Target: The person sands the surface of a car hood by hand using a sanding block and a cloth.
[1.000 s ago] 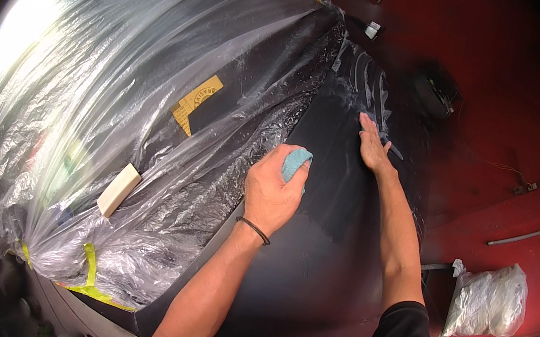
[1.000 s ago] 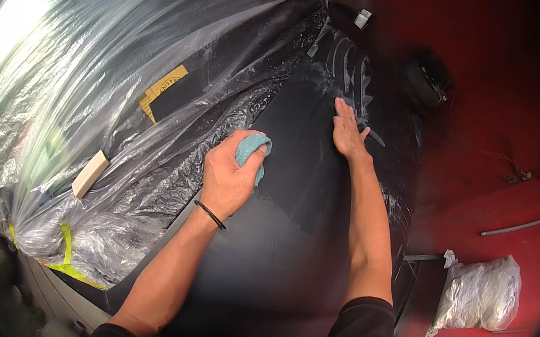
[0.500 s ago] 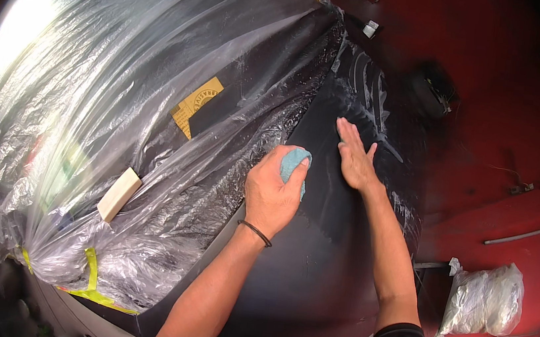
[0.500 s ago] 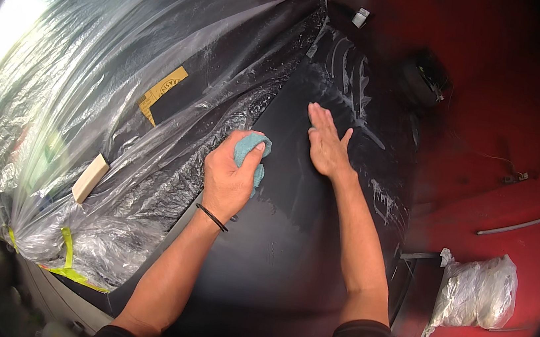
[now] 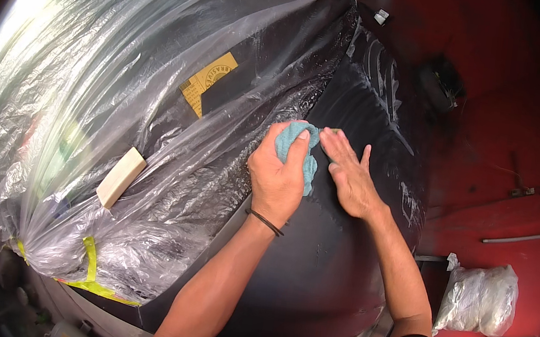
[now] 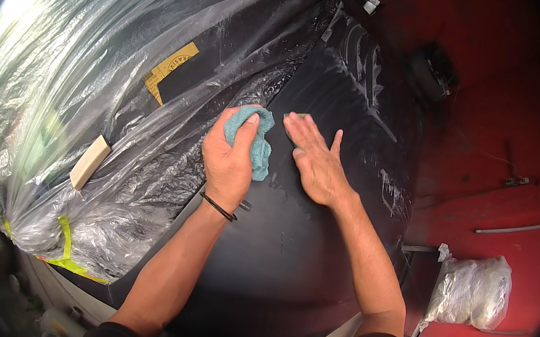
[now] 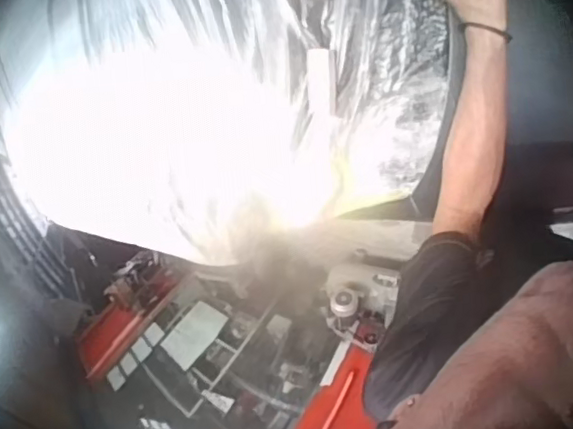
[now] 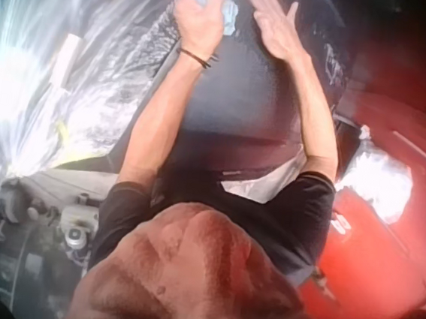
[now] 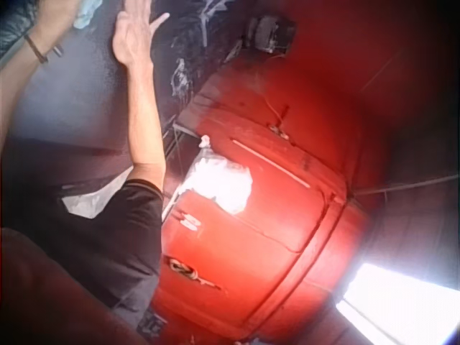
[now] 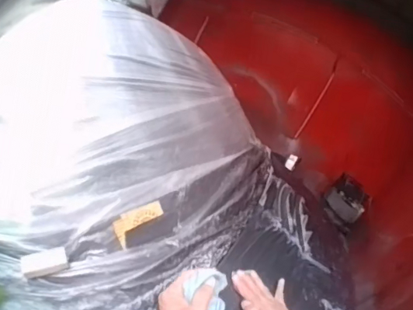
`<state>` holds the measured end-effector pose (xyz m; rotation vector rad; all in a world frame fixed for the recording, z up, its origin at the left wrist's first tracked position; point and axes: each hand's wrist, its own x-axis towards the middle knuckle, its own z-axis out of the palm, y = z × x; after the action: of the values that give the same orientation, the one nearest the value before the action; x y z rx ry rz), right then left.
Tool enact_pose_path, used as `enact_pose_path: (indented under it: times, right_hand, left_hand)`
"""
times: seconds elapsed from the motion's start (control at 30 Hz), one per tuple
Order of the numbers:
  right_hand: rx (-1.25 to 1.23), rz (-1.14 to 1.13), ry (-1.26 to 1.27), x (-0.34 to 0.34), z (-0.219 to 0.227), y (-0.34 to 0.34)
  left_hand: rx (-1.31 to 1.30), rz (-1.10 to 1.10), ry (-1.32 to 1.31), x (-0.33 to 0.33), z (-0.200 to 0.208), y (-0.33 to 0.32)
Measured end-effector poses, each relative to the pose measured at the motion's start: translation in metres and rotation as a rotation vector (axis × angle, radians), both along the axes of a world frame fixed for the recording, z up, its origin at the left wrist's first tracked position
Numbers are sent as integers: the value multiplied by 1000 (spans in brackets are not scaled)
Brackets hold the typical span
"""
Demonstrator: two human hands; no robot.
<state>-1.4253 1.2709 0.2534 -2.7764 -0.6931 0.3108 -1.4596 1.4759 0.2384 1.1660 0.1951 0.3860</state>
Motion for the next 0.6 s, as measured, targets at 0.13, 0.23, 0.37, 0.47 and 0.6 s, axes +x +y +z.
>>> enact_pose_path:
  times: [0.13,0.23,0.37,0.47,0.6]
  right_hand:
    - [-116,-390,-119,161,-4,-61]
    - [-85,-464,-154,181,-14,-48]
    - [39,-116,-181,37,-21,21]
    - [24,10,-92,-57,-17,44]
    - [56,-73,-189,45,-18,16]
  left_hand:
    - [-181,-86,47,0,14,-10]
    - [-249,-96,55,2,15,-9]
    - [-242,10,43,2,4,7]
    - [-282,66,5,3,0,11]
    - [-326,3,36,1,5,9]
